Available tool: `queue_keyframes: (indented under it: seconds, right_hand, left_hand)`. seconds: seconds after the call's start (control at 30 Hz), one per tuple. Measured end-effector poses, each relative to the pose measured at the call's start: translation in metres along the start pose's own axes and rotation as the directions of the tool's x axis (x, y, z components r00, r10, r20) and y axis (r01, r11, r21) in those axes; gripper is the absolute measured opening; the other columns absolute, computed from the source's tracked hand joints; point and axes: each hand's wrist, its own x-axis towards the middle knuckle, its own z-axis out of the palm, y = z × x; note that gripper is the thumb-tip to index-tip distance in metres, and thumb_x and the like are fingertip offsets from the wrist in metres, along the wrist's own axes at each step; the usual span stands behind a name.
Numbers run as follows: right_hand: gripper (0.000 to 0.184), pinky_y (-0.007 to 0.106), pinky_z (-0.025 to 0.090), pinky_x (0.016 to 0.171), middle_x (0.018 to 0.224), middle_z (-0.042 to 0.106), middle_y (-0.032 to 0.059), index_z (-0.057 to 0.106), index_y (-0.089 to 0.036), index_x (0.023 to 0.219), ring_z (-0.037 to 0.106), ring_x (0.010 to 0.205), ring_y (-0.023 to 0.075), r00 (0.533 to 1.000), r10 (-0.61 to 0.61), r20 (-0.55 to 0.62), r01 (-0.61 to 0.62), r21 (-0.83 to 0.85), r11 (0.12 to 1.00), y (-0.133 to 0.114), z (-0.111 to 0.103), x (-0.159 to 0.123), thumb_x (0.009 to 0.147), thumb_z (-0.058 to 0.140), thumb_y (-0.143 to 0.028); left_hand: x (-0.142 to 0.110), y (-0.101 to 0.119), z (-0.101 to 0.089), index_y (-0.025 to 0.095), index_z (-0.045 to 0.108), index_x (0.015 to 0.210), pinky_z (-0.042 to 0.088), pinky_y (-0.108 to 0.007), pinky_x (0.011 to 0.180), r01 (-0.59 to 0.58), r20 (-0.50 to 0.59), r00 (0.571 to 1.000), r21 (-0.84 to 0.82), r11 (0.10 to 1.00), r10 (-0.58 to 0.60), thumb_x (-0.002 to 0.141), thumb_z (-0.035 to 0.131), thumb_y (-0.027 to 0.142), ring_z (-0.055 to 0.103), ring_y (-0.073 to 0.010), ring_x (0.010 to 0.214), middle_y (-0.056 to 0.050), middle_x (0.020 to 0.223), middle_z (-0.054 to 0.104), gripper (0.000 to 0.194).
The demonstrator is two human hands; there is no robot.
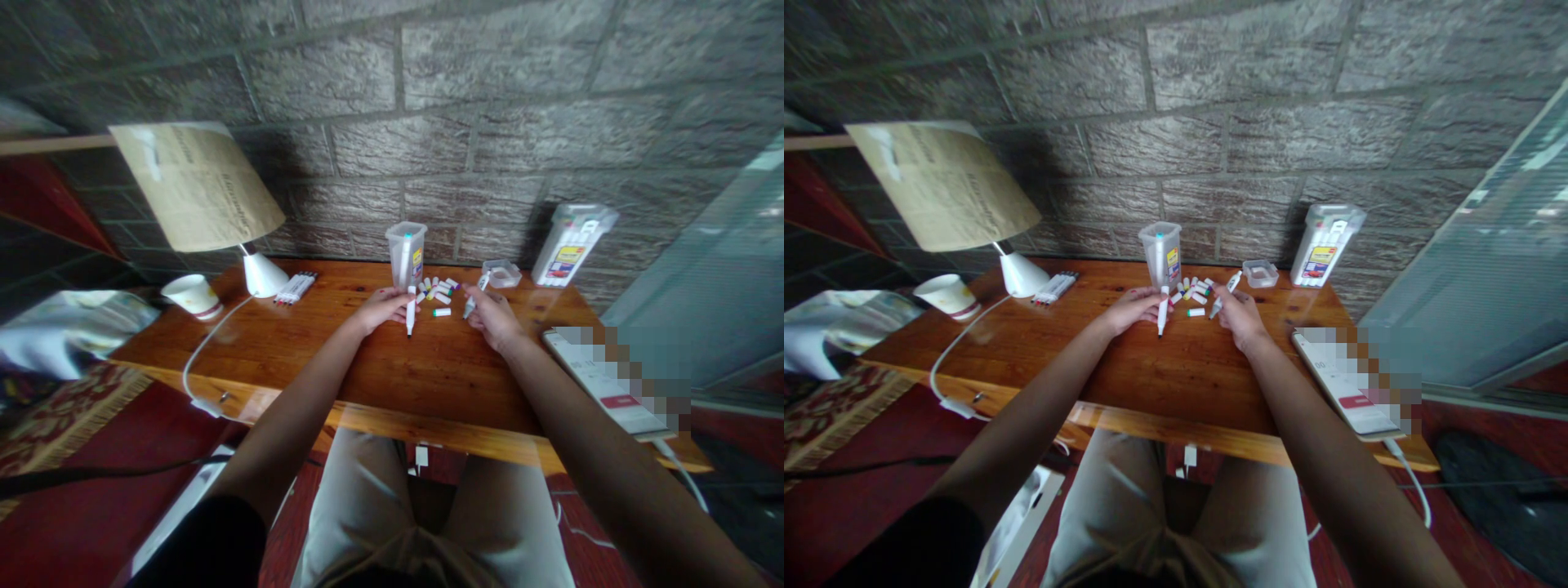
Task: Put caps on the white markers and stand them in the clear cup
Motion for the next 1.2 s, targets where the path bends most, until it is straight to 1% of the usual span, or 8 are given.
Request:
queue_keyframes:
  seconds: [0.17, 0.37, 0.5, 0.6, 0.87, 0.93, 1.07, 1.2]
  right_hand:
    - [0.029, 0.017, 0.014, 0.033, 0.041, 0.034, -0.0109, 0.052, -0.019, 0.066, 0.023, 0.033, 0.0028, 1.0, 0.0, 0.012, 0.0, -0.026, 1.0, 0.001, -0.002, 0.002, 0.075, 0.076, -0.033]
    - [0.029, 0.017, 0.013, 0.034, 0.039, 0.03, -0.0119, 0.05, -0.019, 0.065, 0.02, 0.033, 0.003, 1.0, 0.003, 0.016, -0.003, -0.02, 1.0, 0.001, 0.0, 0.001, 0.077, 0.073, -0.032]
    - [0.027, 0.018, 0.012, 0.035, 0.039, 0.033, -0.0112, 0.051, -0.019, 0.066, 0.021, 0.034, 0.0036, 1.0, 0.005, 0.01, -0.005, -0.045, 0.999, 0.0, 0.0, -0.001, 0.076, 0.073, -0.032]
    - [0.027, 0.019, 0.012, 0.036, 0.039, 0.031, -0.0114, 0.052, -0.019, 0.066, 0.021, 0.035, 0.004, 1.0, 0.004, 0.017, -0.003, -0.074, 0.997, -0.001, 0.001, -0.002, 0.075, 0.072, -0.033]
    - [0.033, 0.022, 0.012, 0.039, 0.042, 0.03, -0.0107, 0.052, -0.02, 0.065, 0.021, 0.038, 0.0051, 0.997, 0.003, 0.071, 0.01, -0.185, 0.983, 0.001, 0.002, -0.004, 0.073, 0.073, -0.045]
    - [0.035, 0.023, 0.013, 0.04, 0.044, 0.033, -0.0098, 0.054, -0.02, 0.066, 0.022, 0.039, 0.0056, 0.997, -0.002, 0.081, 0.022, -0.244, 0.97, 0.003, 0.002, -0.004, 0.071, 0.073, -0.049]
    - [0.039, 0.024, 0.016, 0.041, 0.047, 0.038, -0.0079, 0.059, -0.019, 0.07, 0.027, 0.042, 0.0069, 0.994, -0.034, 0.107, 0.072, -0.376, 0.924, 0.007, 0.002, -0.003, 0.07, 0.071, -0.056]
    - [0.044, 0.024, 0.021, 0.042, 0.047, 0.04, -0.0067, 0.062, -0.018, 0.071, 0.031, 0.043, 0.0084, 0.99, -0.062, 0.127, 0.112, -0.44, 0.891, 0.009, 0.0, -0.001, 0.072, 0.067, -0.062]
  left_hand:
    - [0.0, 0.001, 0.0, 0.014, 0.07, 0.096, 0.054, -0.026, 0.066, 0.013, -0.001, 1.0, 0.002, 1.0, -0.013, 0.072, 0.08, 0.047, 0.07, -0.0163, 0.071, -0.011, 0.091, 0.077, 0.042]
    - [0.0, 0.003, 0.002, 0.013, 0.07, 0.091, 0.053, -0.026, 0.064, 0.001, -0.007, 1.0, -0.028, 1.0, -0.001, 0.066, 0.084, 0.042, 0.068, -0.0146, 0.067, -0.007, 0.081, 0.075, 0.041]
    - [0.0, 0.002, 0.002, 0.013, 0.07, 0.083, 0.039, -0.019, 0.05, -0.024, -0.117, 0.993, 0.044, 0.999, 0.029, 0.066, 0.083, 0.037, 0.057, -0.009, 0.056, 0.0, 0.065, 0.065, 0.032]
    - [-0.001, 0.003, 0.003, 0.013, 0.069, 0.08, 0.025, -0.02, 0.043, -0.024, -0.129, 0.991, 0.105, 0.994, 0.038, 0.068, 0.08, 0.04, 0.045, -0.0064, 0.048, 0.004, 0.055, 0.055, 0.031]
    - [0.001, 0.001, 0.003, 0.014, 0.067, 0.079, 0.023, -0.021, 0.045, -0.017, -0.096, 0.995, 0.131, 0.991, 0.029, 0.068, 0.078, 0.043, 0.042, -0.0065, 0.047, 0.004, 0.058, 0.055, 0.033]
    - [0.005, -0.004, 0.001, 0.015, 0.068, 0.08, 0.028, -0.021, 0.047, -0.054, -0.075, 0.995, 0.21, 0.976, 0.072, 0.07, 0.077, 0.044, 0.046, -0.0078, 0.05, 0.003, 0.06, 0.057, 0.032]
    - [0.01, -0.013, -0.002, 0.014, 0.069, 0.071, 0.037, -0.024, 0.056, -0.254, 0.051, 0.965, 0.423, 0.87, 0.258, 0.074, 0.072, 0.047, 0.053, -0.0118, 0.06, 0.0, 0.064, 0.062, 0.033]
    - [0.009, -0.019, -0.003, 0.014, 0.068, 0.07, 0.04, -0.025, 0.059, -0.34, 0.136, 0.94, 0.486, 0.805, 0.314, 0.076, 0.07, 0.049, 0.054, -0.0122, 0.061, -0.002, 0.067, 0.065, 0.036]
